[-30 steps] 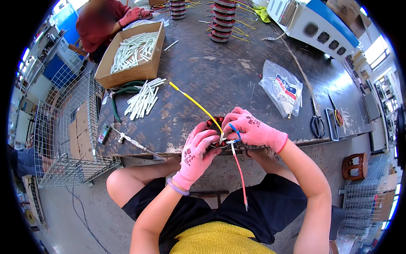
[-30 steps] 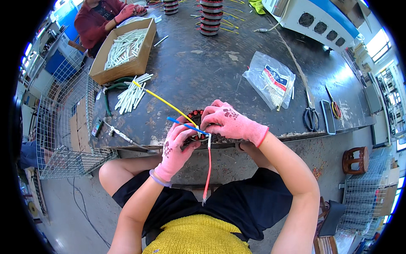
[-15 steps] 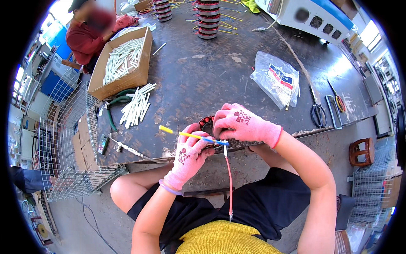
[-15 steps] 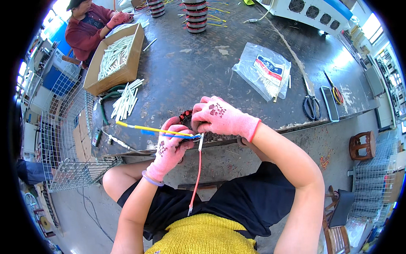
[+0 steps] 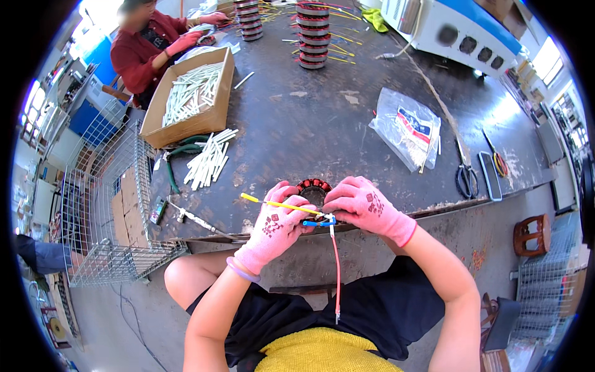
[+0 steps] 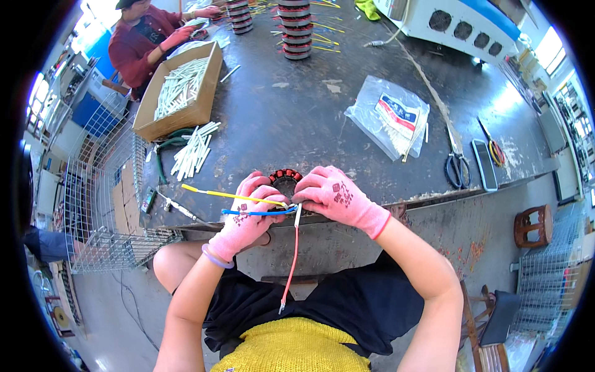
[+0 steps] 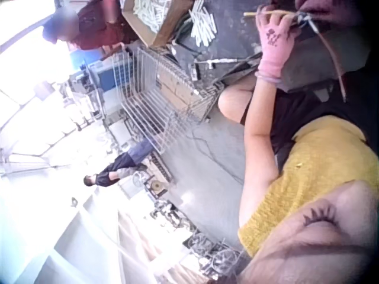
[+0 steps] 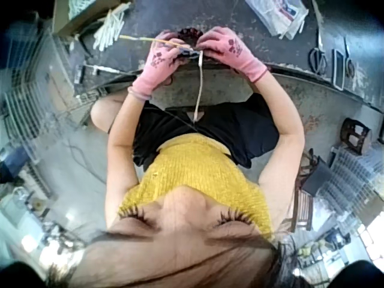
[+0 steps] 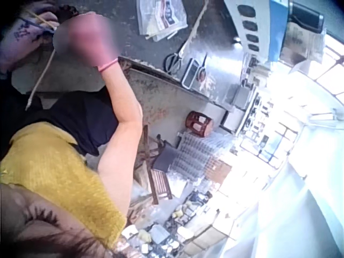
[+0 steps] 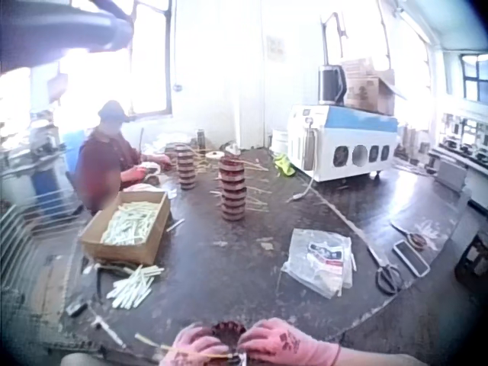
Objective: The person assembles a motor stator by inserting wires and tubes into the core and securing them with a tie. The person then trims the excess tie with scissors and places the finished component onto a stack.
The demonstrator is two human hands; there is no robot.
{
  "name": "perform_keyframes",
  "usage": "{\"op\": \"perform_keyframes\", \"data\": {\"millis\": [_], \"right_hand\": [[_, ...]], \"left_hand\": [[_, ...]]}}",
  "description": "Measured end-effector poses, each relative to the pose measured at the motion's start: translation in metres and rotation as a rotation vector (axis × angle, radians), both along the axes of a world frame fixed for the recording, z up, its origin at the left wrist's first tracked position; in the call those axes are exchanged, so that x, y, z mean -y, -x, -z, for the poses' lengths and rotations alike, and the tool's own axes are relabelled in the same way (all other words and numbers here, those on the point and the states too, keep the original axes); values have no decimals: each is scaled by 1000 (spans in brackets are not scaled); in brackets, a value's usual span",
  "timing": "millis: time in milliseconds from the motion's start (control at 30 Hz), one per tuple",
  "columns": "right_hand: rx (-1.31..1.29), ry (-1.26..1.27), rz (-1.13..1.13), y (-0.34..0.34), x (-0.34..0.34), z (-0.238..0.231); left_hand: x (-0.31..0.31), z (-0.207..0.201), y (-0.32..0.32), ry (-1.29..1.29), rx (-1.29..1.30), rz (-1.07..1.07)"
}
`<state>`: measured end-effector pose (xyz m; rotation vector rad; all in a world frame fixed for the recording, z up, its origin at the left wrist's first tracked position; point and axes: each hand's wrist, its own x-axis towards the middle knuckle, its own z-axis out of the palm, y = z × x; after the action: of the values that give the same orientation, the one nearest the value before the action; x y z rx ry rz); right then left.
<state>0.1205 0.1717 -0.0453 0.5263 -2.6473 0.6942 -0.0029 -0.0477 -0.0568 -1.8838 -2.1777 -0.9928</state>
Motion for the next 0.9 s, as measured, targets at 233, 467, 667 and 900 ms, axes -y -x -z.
{"op": "perform_keyframes", "data": {"millis": [233, 467, 667, 900], "right_hand": [[26, 201, 73, -2, 9, 9], [-2, 164, 163, -10, 17, 12], [-1, 192, 151, -10, 16, 18], [-58, 225, 171, -8, 20, 22]], "left_hand": [[1, 13, 0, -44, 35, -34], [15, -3, -39, -104, -119, -232], [17, -45, -88, 94, -435, 137], [-5, -15, -52, -179, 1414, 205]]}}
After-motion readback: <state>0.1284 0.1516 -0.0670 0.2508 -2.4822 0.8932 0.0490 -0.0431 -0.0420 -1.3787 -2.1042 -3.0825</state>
